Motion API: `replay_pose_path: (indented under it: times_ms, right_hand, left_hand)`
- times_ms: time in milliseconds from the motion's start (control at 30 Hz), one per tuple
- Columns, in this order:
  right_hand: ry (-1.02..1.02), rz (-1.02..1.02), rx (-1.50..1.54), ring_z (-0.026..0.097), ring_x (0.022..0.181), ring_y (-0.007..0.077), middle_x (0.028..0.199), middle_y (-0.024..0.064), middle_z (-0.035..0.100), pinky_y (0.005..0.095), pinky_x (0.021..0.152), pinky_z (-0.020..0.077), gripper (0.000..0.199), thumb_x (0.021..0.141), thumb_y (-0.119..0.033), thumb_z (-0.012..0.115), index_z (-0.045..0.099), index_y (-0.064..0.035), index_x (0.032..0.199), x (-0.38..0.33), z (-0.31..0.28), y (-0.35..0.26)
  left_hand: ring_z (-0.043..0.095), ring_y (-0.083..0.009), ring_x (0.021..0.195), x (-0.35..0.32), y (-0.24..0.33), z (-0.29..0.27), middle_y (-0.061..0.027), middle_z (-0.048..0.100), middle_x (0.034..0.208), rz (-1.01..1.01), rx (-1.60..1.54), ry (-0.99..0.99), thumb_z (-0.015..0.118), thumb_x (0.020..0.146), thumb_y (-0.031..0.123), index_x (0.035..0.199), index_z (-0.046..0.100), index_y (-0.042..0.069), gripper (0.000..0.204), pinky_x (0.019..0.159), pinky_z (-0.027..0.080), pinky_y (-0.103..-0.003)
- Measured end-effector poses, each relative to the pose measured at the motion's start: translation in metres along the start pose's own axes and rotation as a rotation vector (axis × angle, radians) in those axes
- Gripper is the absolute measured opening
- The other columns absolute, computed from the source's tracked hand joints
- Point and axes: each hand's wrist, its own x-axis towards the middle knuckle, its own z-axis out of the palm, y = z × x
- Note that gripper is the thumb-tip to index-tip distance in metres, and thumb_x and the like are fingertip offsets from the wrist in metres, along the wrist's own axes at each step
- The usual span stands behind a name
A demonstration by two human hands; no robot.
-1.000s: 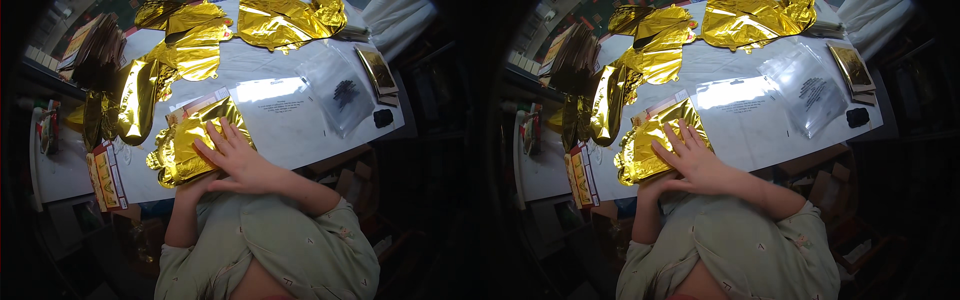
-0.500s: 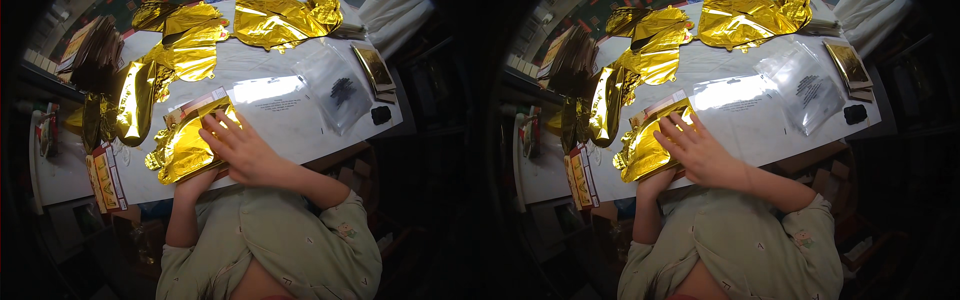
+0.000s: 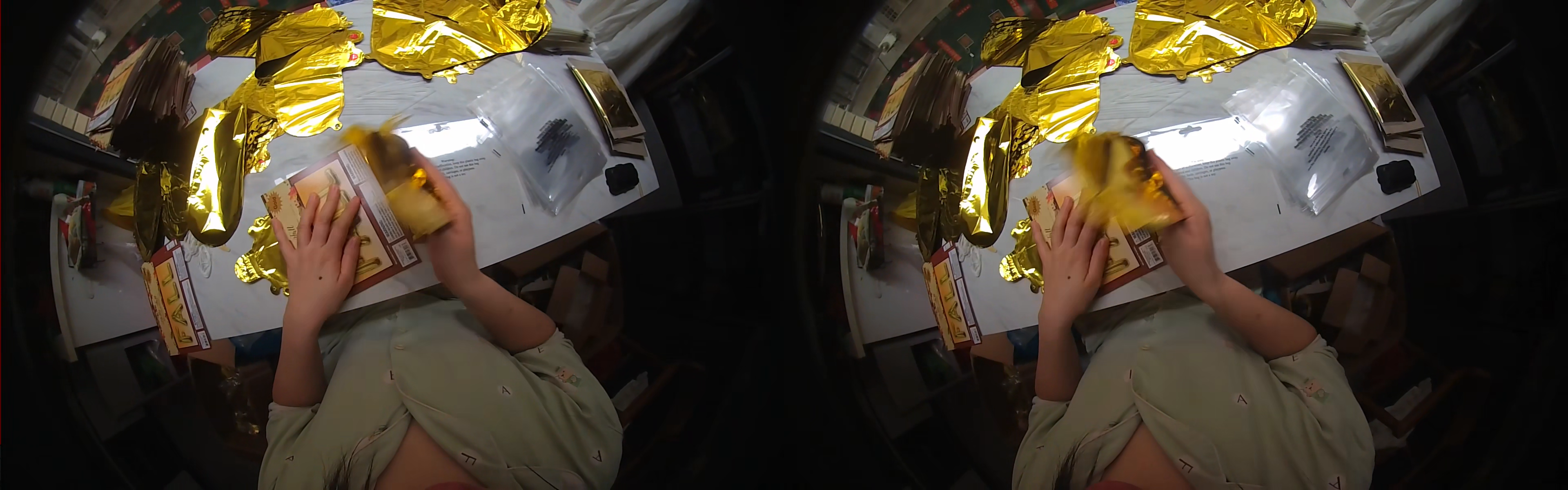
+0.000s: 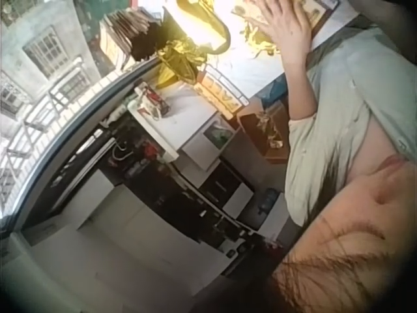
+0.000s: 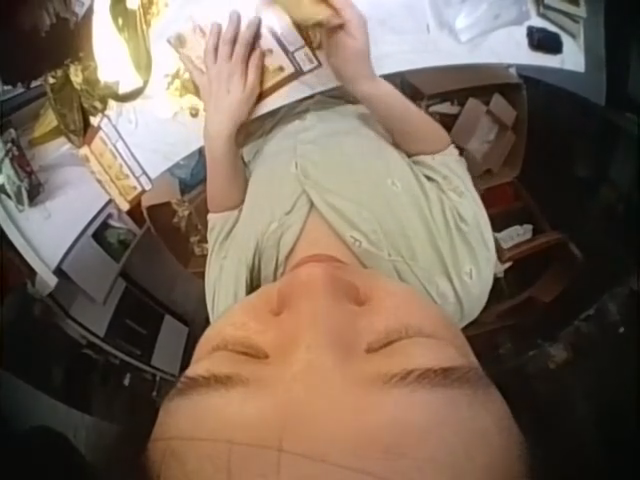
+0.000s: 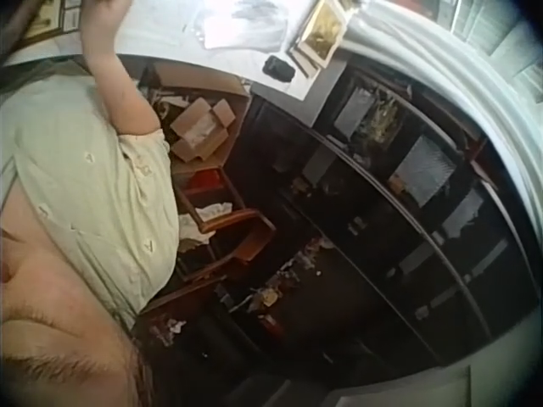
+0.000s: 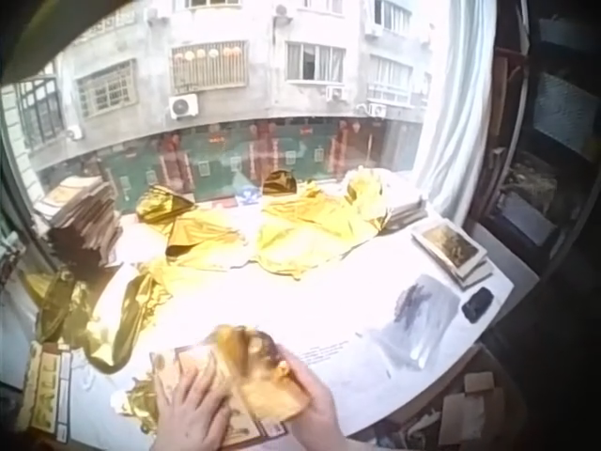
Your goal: Folding a gold foil balloon and placing it into a plastic sleeve with a cardboard insert.
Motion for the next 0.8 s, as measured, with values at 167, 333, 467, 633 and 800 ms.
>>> replay_pose_path:
  times_ms: [167, 333, 467, 633, 800]
  right_hand:
    - [0.255, 0.341, 0.577, 0.056, 0.137, 0.0227, 0.149, 0.0084, 0.057, 0.0433, 0.118, 0.043, 0.046, 0.109, -0.009, 0.058, 0.045, -0.0041, 0.153, 0.001, -0.017, -0.005]
    - [0.257, 0.371, 0.621, 0.054, 0.139, 0.0235, 0.151, 0.0097, 0.056, 0.0433, 0.119, 0.0419, 0.048, 0.109, -0.008, 0.058, 0.044, -0.0035, 0.154, 0.002, -0.016, -0.004]
    - [0.251, 0.394, 0.626, 0.054, 0.139, 0.0235, 0.151, 0.0098, 0.055, 0.0427, 0.12, 0.0419, 0.049, 0.108, -0.008, 0.058, 0.043, -0.0029, 0.155, 0.002, -0.017, -0.006]
    - [0.25, 0.416, 0.657, 0.055, 0.138, 0.0232, 0.15, 0.0106, 0.056, 0.0422, 0.119, 0.0423, 0.048, 0.107, -0.006, 0.058, 0.044, -0.0019, 0.153, 0.002, -0.017, -0.008]
    - [0.233, 0.412, 0.462, 0.058, 0.133, 0.0206, 0.145, 0.0096, 0.06, 0.0383, 0.114, 0.0451, 0.046, 0.106, -0.007, 0.06, 0.048, -0.0017, 0.151, 0.0, -0.011, -0.006]
  left_hand:
    - [0.027, -0.0301, 0.16, 0.0, 0.002, -0.007, -0.005, 0.036, 0.171, -0.022, -0.022, -0.044, 0.051, 0.107, 0.027, 0.159, 0.049, 0.023, 0.053, 0.125, 0.001, -0.069]
    - [0.027, -0.0304, 0.16, 0.003, 0.007, -0.011, -0.0048, 0.035, 0.172, -0.021, -0.022, -0.072, 0.05, 0.107, 0.028, 0.16, 0.048, 0.024, 0.053, 0.126, 0.0, -0.069]
    - [0.028, -0.0307, 0.159, 0.006, 0.011, -0.01, -0.0047, 0.035, 0.172, -0.009, -0.01, -0.075, 0.051, 0.107, 0.028, 0.16, 0.048, 0.024, 0.053, 0.126, 0.001, -0.068]
    - [0.028, -0.0302, 0.16, 0.007, 0.013, -0.006, -0.0043, 0.035, 0.172, -0.005, 0.012, -0.064, 0.052, 0.106, 0.028, 0.16, 0.048, 0.024, 0.054, 0.126, 0.002, -0.069]
    - [0.028, -0.0294, 0.16, 0.006, 0.011, -0.003, -0.0033, 0.035, 0.172, 0.004, 0.026, -0.039, 0.053, 0.106, 0.029, 0.16, 0.048, 0.025, 0.054, 0.126, 0.002, -0.07]
